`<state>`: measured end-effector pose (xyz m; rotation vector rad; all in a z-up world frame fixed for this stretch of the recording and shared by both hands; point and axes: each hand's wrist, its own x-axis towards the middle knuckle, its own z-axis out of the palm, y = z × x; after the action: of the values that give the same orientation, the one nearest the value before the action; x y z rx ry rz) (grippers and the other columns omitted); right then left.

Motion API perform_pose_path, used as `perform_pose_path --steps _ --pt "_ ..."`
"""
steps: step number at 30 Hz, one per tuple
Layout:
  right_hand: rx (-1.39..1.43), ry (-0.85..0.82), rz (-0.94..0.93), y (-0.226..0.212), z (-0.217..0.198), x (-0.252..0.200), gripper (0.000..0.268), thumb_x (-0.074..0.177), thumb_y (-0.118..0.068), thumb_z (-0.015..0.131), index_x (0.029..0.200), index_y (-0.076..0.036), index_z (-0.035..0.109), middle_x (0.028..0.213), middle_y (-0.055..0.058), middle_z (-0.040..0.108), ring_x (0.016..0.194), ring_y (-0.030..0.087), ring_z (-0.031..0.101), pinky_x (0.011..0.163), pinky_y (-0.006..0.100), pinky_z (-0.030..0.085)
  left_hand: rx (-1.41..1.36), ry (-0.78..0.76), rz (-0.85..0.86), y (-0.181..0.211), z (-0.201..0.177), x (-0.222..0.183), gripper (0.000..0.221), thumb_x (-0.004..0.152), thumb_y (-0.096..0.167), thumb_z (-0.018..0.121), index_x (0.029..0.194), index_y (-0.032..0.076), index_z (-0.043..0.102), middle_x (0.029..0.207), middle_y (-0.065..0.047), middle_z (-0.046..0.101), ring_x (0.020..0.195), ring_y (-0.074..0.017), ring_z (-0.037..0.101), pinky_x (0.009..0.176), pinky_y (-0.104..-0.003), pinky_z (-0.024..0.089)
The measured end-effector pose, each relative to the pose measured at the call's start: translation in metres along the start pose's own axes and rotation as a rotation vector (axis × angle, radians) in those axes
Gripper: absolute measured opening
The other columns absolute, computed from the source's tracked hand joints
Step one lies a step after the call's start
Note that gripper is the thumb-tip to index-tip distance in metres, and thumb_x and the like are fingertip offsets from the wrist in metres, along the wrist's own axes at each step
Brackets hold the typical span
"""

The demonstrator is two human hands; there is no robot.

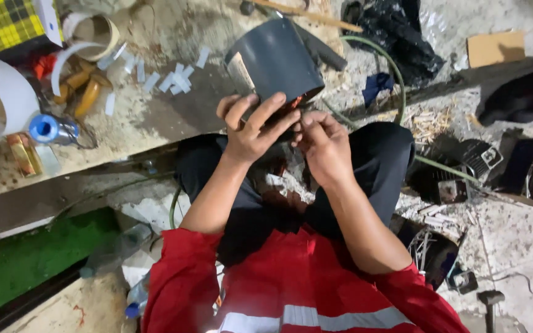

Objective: Adjusting the alignment of copper coils inside an electric motor housing using a screwdriver and a hammer.

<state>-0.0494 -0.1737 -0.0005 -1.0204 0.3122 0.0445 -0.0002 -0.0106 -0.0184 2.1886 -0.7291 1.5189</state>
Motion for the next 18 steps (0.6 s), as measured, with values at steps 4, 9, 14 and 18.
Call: perform_pose_path --steps 4,9,14,18 --pt "-0.537 0.094 -0.656 -0.03 0.008 -0.018 0.038 0.106 -0.011 0.069 0.138 -0.005 0.048 0.123 0.018 0.058 0.106 0.027 0.063 0.093 0.043 0.055 -0.017 0.035 -0.002 0.001 0.002 0.008 0.016 0.098 0.033 0.081 0.112 0.037 0.076 0.151 0.011 0.051 0.134 -0.0243 0.032 0.101 -0.045 0.041" --pt "-1.253 -0.054 -1.388 -0.037 -0.001 -0.011 0.023 0.092 0.002 0.076 0.111 -0.01 0.074 0.115 0.008 0.061 0.11 0.032 0.058 0.095 0.045 0.05 -0.016 0.062 -0.034 0.003 0.01 -0.003 0.013 0.096 0.034 0.08 0.087 0.035 0.073 0.144 0.012 0.057 0.129 -0.0254 0.037 0.099 -0.044 0.04" --pt "-1.203 -0.045 -1.456 -0.015 -0.014 0.012 0.016 0.091 -0.009 0.082 0.107 -0.014 0.079 0.105 0.004 0.069 0.098 0.027 0.062 0.089 0.044 0.048 -0.002 0.029 -0.028 0.009 -0.005 0.018 0.011 0.102 0.03 0.074 0.092 0.032 0.072 0.149 0.008 0.052 0.132 -0.0269 0.035 0.107 -0.042 0.043" --pt "-1.05 -0.179 -1.368 -0.031 0.008 0.003 0.009 0.099 0.009 0.068 0.1 0.002 0.072 0.092 0.016 0.068 0.085 0.04 0.068 0.073 0.048 0.06 -0.017 0.07 -0.028 0.004 0.007 -0.002 0.012 0.096 0.033 0.08 0.086 0.034 0.074 0.143 0.01 0.056 0.126 -0.0255 0.036 0.102 -0.045 0.041"
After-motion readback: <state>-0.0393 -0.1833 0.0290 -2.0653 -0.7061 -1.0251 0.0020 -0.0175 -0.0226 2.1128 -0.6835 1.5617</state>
